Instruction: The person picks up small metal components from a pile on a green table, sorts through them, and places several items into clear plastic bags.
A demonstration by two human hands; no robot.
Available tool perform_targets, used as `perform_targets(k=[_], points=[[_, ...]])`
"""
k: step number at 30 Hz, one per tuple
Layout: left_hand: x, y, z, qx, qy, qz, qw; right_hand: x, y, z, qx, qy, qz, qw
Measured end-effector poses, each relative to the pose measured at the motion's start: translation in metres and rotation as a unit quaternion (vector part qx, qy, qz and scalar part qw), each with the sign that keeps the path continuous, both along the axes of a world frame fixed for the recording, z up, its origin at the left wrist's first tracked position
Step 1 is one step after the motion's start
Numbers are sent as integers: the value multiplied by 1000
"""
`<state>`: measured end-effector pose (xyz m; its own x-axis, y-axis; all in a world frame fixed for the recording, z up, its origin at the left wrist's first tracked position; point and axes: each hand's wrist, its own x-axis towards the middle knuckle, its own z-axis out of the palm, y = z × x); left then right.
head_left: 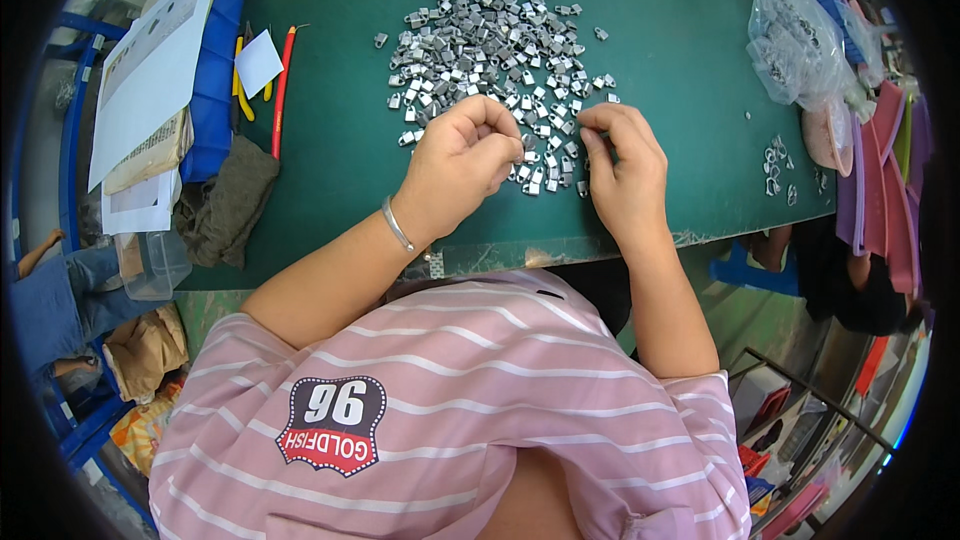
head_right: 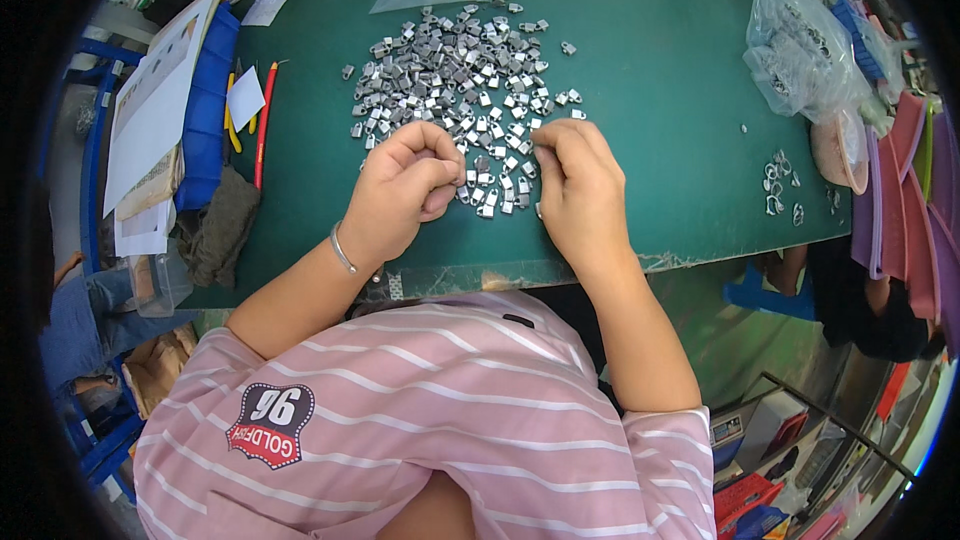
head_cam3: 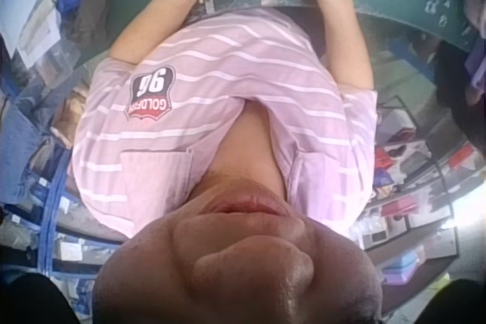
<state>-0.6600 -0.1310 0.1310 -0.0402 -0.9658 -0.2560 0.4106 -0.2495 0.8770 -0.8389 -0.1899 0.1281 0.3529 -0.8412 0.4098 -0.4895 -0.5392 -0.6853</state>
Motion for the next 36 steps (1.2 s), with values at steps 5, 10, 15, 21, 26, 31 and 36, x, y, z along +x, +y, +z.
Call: perform_targets(k=[5, 10, 15, 21, 26, 31, 36], points=[[-3, -2, 2, -6, -57, 39, 998, 10, -17, -1, -3, 92, -15, 996], [-2, 1, -8, -164, -351, 59, 920, 9, -13, -2, 27, 42, 2, 999], [-6, 1, -5, -223, -392, 87, 888, 12, 0, -2, 19, -99, 26, 995], [-7, 2, -4, -227, -391, 79, 888, 12, 9, -3, 10, -183, 100, 978], [-8, 3, -4, -242, -402, 78, 880, 15, 14, -2, 18, -257, 115, 959], [-10, 5, -1, -267, -422, 61, 864, 8, 2, 4, -48, -57, 128, 989], [-5, -1, -4, -369, -460, 59, 805, 10, -29, 7, -91, 57, 72, 992]])
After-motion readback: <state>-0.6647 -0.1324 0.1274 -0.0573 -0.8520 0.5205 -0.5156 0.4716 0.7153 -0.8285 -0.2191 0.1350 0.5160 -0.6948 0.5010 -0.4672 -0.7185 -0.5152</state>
